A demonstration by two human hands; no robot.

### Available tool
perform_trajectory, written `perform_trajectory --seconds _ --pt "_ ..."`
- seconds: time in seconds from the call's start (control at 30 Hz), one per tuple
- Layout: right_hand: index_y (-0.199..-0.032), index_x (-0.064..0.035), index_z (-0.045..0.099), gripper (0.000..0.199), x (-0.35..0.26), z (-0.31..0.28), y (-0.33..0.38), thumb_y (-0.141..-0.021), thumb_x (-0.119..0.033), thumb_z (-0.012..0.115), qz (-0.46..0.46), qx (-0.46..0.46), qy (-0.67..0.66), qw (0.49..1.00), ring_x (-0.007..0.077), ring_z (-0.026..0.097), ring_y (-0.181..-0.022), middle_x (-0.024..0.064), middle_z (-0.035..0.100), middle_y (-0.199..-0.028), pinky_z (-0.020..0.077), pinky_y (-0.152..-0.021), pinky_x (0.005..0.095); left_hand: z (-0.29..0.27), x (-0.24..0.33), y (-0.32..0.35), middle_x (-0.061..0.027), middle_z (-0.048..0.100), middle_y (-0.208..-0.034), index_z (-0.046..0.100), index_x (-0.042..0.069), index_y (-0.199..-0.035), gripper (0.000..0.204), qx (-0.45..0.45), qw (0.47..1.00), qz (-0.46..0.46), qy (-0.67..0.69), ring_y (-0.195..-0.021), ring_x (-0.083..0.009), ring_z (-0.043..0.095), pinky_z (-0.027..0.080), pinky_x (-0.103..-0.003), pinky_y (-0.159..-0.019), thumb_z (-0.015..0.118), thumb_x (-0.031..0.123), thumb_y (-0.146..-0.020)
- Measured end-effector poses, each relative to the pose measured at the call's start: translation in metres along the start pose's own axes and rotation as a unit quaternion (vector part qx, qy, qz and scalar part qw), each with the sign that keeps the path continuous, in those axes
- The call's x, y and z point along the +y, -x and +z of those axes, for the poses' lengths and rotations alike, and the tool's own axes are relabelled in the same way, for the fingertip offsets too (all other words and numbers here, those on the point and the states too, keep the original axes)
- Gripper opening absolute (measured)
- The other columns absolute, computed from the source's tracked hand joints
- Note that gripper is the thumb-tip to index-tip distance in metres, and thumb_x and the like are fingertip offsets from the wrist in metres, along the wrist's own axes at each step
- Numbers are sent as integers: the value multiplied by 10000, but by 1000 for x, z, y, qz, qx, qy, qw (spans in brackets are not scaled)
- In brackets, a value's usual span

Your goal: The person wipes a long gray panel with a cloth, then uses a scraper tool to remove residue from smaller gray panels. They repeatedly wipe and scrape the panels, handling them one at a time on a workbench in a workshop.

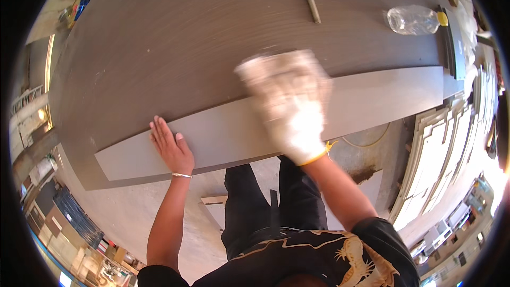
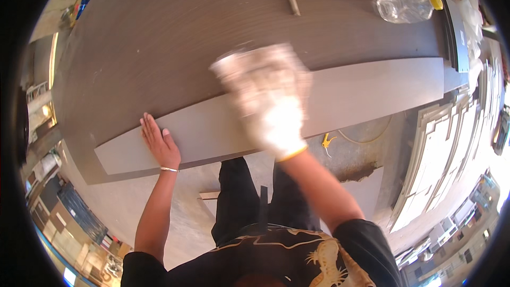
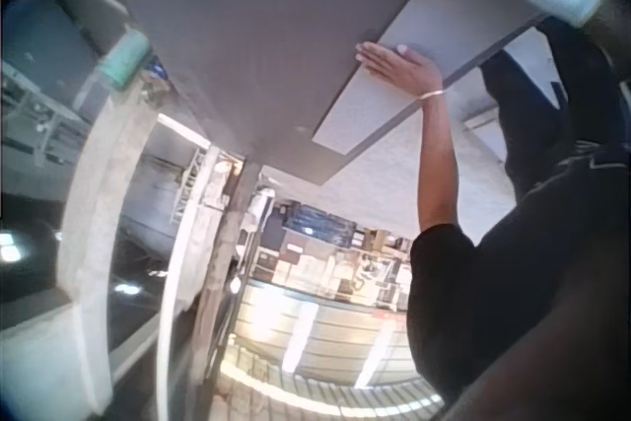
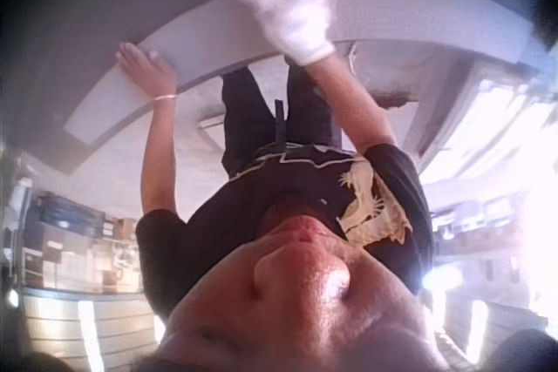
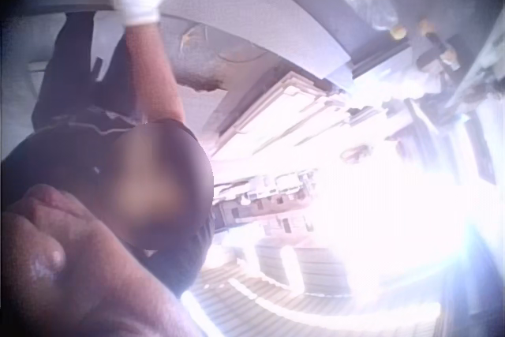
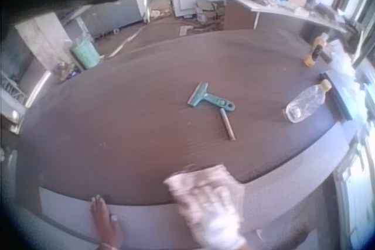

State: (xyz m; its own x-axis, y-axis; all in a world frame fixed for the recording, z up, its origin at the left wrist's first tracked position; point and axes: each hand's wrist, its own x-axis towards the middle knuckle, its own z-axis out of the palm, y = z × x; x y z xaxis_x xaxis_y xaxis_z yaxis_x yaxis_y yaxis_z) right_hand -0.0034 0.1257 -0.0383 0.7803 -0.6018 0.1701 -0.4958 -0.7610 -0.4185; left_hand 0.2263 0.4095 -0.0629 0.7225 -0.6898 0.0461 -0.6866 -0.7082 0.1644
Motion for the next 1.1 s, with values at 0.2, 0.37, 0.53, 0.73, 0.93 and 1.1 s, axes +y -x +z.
perform_trajectory --seconds 0.2,0.37,0.53,0.73,0.93,1.1 --pt "-1397 -112 698 487 -74 42 -21 -935 -263 687 -94 -72 -147 982 348 501 -1492 117 641 -1491 297 -1297 542 1 -1 4 -320 209 -1759 270 -110 -1656 710 41 996 -76 8 -1644 -493 161 95 -590 -1335 407 313 -1102" --pt "-1585 -93 554 594 32 -20 -12 -997 -169 586 170 44 13 984 333 392 -1584 144 528 -1638 223 -1337 536 10 -1 10 -316 234 -1752 298 -95 -1654 689 52 994 -90 16 -1641 -490 178 103 -595 -1332 373 343 -1127" --pt "-1520 -137 613 586 -175 62 -32 -959 -302 643 -1 -48 -142 989 435 386 -1555 147 554 -1590 244 -1300 587 8 -14 10 -290 272 -1749 314 -83 -1652 689 61 990 -60 108 -1641 -481 192 95 -606 -1327 350 377 -1140" --pt "-1564 -170 567 549 -89 36 23 -1019 -233 590 -31 -95 91 991 310 421 -1551 89 506 -1643 273 -1290 565 5 -19 8 -218 348 -1741 320 -46 -1670 714 37 978 -42 200 -1655 -416 207 43 -608 -1327 216 458 -1175" --pt "-1551 -82 580 544 -149 43 75 -1016 -183 584 194 50 111 974 480 376 -1556 197 510 -1623 312 -1258 603 -1 -10 4 -117 400 -1741 376 -9 -1662 720 14 973 -22 231 -1661 -381 218 -23 -607 -1319 206 474 -1156" --pt "-1385 -185 701 440 -192 46 88 -954 -137 627 38 -19 -12 999 316 575 -1393 85 682 -1405 395 -1203 582 -11 -35 -1 -141 387 -1744 372 -26 -1656 656 -39 976 94 193 -1636 -422 268 49 -653 -1307 297 379 -1146"
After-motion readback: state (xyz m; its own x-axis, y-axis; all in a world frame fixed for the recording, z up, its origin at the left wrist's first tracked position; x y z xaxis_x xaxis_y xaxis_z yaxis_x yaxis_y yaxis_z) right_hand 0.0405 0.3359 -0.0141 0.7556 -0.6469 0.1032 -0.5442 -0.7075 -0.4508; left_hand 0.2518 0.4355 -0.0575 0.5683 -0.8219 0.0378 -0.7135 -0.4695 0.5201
